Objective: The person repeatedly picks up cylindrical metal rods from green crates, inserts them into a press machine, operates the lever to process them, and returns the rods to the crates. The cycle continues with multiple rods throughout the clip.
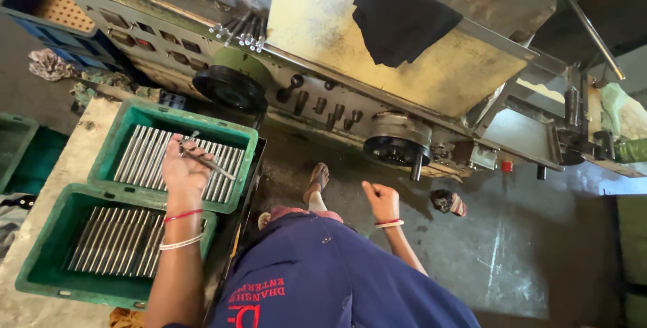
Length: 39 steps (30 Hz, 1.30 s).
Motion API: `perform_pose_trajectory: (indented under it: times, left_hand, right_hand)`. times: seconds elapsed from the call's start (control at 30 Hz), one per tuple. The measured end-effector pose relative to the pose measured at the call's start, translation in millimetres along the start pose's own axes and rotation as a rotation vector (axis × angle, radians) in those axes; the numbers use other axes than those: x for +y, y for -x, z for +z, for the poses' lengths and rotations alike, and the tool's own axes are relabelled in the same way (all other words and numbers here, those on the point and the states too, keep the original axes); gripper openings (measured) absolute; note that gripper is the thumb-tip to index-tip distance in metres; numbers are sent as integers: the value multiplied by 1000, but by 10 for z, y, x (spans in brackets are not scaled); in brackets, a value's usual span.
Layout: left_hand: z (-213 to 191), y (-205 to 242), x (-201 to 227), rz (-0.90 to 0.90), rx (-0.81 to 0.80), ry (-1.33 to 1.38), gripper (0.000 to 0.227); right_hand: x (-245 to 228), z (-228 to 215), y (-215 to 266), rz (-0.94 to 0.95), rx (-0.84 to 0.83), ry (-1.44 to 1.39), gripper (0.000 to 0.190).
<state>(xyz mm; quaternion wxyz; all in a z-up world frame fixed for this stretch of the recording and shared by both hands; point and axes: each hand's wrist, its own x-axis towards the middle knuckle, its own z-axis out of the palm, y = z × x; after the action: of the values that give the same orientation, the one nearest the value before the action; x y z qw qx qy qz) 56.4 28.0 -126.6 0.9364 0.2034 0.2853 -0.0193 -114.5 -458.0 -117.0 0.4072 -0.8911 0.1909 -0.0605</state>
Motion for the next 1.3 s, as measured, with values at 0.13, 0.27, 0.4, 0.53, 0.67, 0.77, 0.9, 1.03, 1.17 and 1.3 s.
perform_pose_trajectory:
  times: [0.13,0.27,0.4,0.53,0.67,0.77,0.9,1.03,1.17,1.3]
  left_hand:
    - [3,66,-26,-24,6,-10,25]
    - [-323,158,133,67,64,-5,25]
    - [-626,231,341,87,108,72,22]
    - [-720,266,394,104,120,68,19]
    - [-679,278,332,70,132,100,17]
    - [-632,296,291,56,116,67,16]
    - [-583,333,274,89,88,60,14]
    - [-528,351,266,94,101,55,13]
    - [-444,332,221,93,140,37,17]
    - [-383,345,139,75,126,16,17]
  right_hand:
    - [-117,80,-1,-77,-30,30,56]
    - [-71,130,40,-66,-81,69,55]
    - [-37,187,59,-103,-118,49,56]
    - [-95,230,49,-140,-137,88,56]
    - [-148,258,53,-127,-191,115,54]
    - [-99,282,62,-141,-214,131,52]
    - [119,313,73,-102,-304,232,50]
    - [407,312,90,-149,-376,328,41]
    - [594,268,116,-111,-400,322,34]
    - [667,215,141,-93,-375,318,33]
